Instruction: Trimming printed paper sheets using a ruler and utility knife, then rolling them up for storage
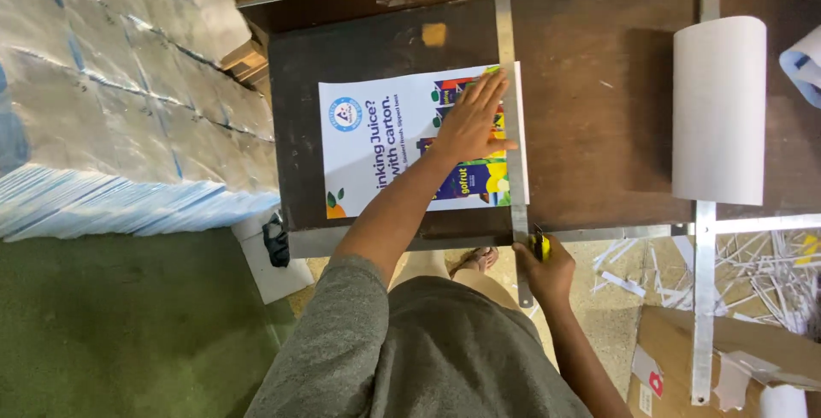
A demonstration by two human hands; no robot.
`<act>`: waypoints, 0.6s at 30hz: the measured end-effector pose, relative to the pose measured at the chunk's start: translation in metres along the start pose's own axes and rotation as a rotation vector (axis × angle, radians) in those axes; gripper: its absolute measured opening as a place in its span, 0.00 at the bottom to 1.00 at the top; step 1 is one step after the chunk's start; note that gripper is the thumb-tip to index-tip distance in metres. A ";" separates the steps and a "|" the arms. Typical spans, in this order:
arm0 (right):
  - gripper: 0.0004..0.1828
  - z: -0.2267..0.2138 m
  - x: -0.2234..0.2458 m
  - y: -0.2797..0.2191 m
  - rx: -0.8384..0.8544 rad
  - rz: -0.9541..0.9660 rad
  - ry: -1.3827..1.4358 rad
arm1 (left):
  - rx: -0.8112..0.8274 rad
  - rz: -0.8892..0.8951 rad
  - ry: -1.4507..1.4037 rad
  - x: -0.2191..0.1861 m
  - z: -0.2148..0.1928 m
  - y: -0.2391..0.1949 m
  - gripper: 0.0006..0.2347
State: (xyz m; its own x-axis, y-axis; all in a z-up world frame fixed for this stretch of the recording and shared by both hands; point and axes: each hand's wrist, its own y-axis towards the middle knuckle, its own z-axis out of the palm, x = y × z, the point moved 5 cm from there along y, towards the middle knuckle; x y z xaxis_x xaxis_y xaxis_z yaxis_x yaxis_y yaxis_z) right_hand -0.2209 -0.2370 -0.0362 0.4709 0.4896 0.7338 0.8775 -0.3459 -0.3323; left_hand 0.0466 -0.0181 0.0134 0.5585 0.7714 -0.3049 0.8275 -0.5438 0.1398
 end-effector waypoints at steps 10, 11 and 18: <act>0.12 0.002 0.015 0.000 0.008 0.124 0.245 | 0.037 -0.016 -0.112 0.002 -0.006 0.005 0.50; 0.11 0.003 0.015 0.000 0.019 0.124 0.286 | 0.048 -0.021 -0.113 0.003 -0.006 0.005 0.51; 0.08 0.000 0.036 -0.004 0.030 0.129 0.364 | 0.094 -0.031 -0.118 0.001 -0.009 0.000 0.57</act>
State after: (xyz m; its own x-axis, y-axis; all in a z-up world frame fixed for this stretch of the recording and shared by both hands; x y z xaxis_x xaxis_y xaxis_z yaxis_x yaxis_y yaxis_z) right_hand -0.2077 -0.2185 -0.0084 0.5188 0.1257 0.8456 0.8181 -0.3601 -0.4484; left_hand 0.0475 -0.0146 0.0221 0.5176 0.7469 -0.4173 0.8320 -0.5533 0.0417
